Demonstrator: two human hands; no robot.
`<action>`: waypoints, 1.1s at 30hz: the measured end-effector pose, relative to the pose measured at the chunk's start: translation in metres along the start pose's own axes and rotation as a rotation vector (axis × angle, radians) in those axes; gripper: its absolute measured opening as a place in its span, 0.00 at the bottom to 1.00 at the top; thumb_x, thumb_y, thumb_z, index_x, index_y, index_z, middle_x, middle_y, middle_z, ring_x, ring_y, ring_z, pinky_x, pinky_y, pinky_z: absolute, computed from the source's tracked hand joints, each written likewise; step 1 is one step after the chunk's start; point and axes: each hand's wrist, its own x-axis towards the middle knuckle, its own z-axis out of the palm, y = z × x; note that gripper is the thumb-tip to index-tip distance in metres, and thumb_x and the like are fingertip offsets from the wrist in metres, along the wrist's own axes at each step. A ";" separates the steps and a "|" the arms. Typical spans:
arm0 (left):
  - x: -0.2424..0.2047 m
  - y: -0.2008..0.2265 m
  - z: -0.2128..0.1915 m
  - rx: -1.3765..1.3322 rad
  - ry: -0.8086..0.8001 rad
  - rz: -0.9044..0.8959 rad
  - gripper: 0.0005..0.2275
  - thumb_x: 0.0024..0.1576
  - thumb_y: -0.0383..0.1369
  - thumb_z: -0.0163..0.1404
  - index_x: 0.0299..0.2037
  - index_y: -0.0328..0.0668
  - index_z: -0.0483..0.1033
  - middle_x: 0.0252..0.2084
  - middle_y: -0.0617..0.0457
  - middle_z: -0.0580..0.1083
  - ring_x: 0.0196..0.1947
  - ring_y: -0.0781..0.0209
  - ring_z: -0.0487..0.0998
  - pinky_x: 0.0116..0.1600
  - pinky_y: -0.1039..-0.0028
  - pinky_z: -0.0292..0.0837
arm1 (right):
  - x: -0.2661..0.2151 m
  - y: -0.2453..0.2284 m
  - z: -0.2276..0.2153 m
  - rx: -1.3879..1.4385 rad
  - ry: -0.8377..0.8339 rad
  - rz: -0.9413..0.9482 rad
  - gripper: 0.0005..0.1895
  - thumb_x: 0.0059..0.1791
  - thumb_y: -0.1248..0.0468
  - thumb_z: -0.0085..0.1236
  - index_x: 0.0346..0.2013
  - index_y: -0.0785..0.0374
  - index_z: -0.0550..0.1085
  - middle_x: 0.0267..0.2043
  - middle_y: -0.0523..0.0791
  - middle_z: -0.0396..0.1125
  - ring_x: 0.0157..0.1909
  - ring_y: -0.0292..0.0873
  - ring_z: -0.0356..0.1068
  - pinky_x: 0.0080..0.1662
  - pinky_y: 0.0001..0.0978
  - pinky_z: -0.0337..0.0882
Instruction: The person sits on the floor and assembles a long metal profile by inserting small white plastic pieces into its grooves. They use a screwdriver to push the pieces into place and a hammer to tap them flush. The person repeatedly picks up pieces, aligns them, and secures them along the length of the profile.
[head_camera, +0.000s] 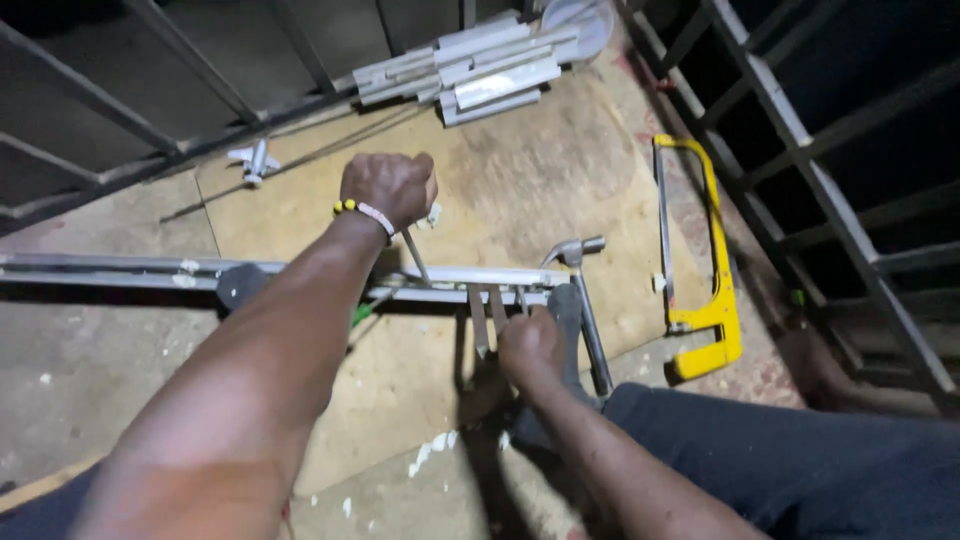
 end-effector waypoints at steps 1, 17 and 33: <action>0.008 -0.001 -0.003 0.003 0.015 -0.003 0.15 0.62 0.44 0.40 0.38 0.53 0.80 0.27 0.48 0.81 0.35 0.42 0.87 0.41 0.50 0.78 | 0.011 0.004 0.011 0.005 0.012 -0.010 0.15 0.51 0.58 0.44 0.37 0.59 0.78 0.33 0.50 0.75 0.46 0.59 0.80 0.45 0.46 0.79; -0.021 -0.001 -0.017 -0.001 0.073 0.033 0.13 0.62 0.43 0.41 0.33 0.50 0.77 0.26 0.47 0.80 0.33 0.42 0.87 0.39 0.50 0.78 | -0.002 0.022 0.042 0.004 0.177 -0.186 0.11 0.47 0.60 0.47 0.35 0.59 0.76 0.23 0.53 0.71 0.32 0.64 0.78 0.30 0.54 0.76; -0.003 -0.002 0.005 -0.051 0.182 0.065 0.13 0.61 0.42 0.43 0.29 0.49 0.75 0.22 0.45 0.78 0.29 0.39 0.85 0.35 0.49 0.76 | -0.011 -0.029 -0.045 0.212 -0.354 0.184 0.23 0.53 0.55 0.44 0.52 0.70 0.74 0.43 0.63 0.76 0.46 0.71 0.75 0.48 0.61 0.74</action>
